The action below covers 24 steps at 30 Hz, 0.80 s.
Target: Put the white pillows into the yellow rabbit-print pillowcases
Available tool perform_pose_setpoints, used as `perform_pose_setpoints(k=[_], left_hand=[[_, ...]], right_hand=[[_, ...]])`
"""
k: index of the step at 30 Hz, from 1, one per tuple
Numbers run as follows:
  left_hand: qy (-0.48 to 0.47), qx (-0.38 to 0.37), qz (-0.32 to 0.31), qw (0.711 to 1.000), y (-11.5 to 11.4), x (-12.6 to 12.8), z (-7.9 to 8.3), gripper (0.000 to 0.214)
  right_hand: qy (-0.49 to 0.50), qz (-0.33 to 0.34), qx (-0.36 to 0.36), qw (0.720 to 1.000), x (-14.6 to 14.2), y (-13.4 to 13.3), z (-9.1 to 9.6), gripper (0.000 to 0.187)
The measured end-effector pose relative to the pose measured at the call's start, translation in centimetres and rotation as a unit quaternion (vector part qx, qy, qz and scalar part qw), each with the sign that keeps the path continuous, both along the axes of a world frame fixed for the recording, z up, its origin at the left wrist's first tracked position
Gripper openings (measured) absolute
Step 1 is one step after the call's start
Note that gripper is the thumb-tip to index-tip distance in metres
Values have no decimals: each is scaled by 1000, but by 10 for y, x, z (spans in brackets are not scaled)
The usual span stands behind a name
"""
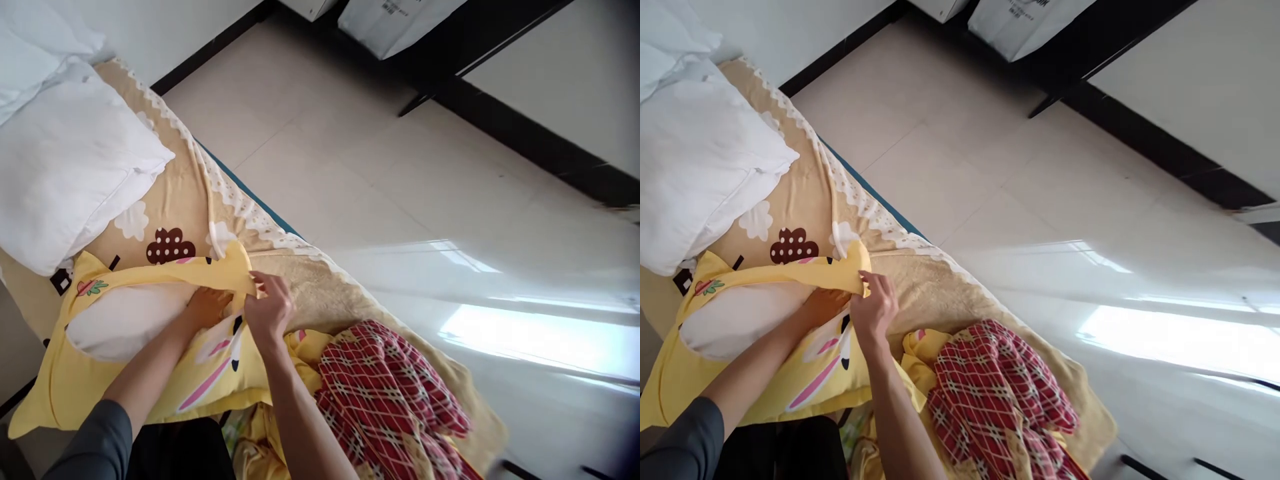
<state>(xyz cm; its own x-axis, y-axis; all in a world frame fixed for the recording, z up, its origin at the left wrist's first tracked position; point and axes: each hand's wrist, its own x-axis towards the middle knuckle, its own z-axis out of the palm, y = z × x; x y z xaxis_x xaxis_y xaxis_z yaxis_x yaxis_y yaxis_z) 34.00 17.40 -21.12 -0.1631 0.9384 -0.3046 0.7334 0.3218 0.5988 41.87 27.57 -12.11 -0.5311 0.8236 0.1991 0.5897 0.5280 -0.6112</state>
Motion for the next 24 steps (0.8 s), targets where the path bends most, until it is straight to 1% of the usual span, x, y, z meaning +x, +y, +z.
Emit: perform_pose_setpoints(k=[2,4,6,9,10,12,14,15,16,18,19,21,24], left_hand=[[-16,-29,-11,999,-4,4,-10,56],[-21,-53,3,998,-5,5,-12,64],[-16,-62,30,997,2,6,-6,62],[5,-42,77,996,21,6,7,44],[10,-30,85,996,28,6,10,43],[8,-8,77,997,38,7,12,44],[-9,2,49,999,42,7,6,42],[-17,-2,41,999,41,6,2,46],[-22,-12,42,999,40,4,-4,56],[-24,-42,65,997,34,0,-15,84],[-23,-57,82,995,32,-3,-19,91],[-18,-77,118,990,29,-6,-23,90],[-1,-78,172,982,30,-7,-21,78]], right_hand=[[18,-41,-45,998,2,8,6,47],[45,-76,-62,994,5,12,12,45],[67,-101,-62,991,8,12,16,39],[65,-111,-93,987,9,14,19,37],[58,-110,-112,986,8,15,18,37],[45,-114,-148,981,5,19,17,37],[41,-127,-171,976,2,24,16,36],[41,-137,-180,973,0,27,15,35],[40,-146,-188,970,-1,29,13,34],[35,-157,-204,966,-2,34,9,33],[32,-160,-212,964,-2,37,7,33],[30,-169,-230,958,0,42,0,35],[30,-196,-259,945,4,50,-9,39]])
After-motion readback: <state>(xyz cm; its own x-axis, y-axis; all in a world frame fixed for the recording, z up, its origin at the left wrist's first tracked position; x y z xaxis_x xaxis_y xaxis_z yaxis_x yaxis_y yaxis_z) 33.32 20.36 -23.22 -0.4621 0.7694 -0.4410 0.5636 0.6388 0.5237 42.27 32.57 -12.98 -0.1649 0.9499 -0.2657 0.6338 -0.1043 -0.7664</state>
